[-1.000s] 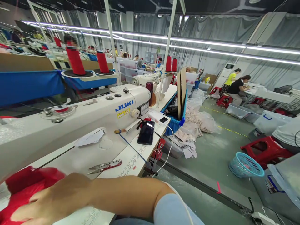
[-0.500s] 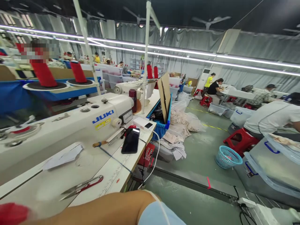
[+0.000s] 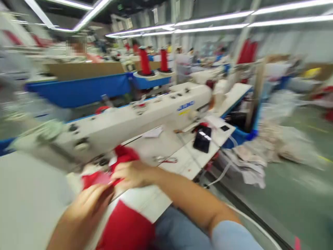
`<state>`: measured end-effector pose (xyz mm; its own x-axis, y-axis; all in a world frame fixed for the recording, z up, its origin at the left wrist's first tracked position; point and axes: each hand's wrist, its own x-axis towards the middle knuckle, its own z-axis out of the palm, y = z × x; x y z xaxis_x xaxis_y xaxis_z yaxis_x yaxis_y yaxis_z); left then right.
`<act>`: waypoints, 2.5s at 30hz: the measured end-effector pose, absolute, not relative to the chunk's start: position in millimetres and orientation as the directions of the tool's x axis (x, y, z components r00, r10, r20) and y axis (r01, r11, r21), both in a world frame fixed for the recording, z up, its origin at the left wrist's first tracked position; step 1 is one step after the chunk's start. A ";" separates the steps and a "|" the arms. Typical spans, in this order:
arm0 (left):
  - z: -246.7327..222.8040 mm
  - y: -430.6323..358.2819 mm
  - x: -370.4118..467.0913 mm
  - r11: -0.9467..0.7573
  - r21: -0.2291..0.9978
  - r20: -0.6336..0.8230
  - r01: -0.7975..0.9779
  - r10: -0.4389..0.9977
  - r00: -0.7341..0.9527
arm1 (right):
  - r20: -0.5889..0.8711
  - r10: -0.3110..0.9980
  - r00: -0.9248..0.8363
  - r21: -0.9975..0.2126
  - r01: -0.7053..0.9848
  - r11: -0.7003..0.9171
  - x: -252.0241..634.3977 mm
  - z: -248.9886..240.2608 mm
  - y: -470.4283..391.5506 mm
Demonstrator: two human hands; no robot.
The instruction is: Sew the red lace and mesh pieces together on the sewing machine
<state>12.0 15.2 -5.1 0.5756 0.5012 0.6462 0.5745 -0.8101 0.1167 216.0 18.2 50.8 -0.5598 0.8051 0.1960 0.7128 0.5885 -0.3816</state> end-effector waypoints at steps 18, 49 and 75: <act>-2.4 6.1 -2.9 -0.660 0.303 0.338 0.688 0.749 0.570 | 0.380 0.701 -0.603 -0.486 0.515 0.706 233.8 -21.9 26.7; 8.8 -22.9 4.3 -0.682 -0.032 0.345 0.731 0.679 0.648 | 0.416 0.684 -0.599 -0.475 0.498 0.725 228.4 -13.8 17.2; 2.4 -21.2 4.1 -0.672 -0.066 0.308 0.738 0.690 0.656 | 0.444 0.723 -0.529 -0.469 0.551 0.691 228.1 -29.5 18.9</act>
<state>4.1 -21.2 2.4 0.6555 0.6895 0.3080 0.7377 -0.6718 -0.0661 228.1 18.9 -29.5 -0.5290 0.7232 0.4440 0.5506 0.6906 -0.4689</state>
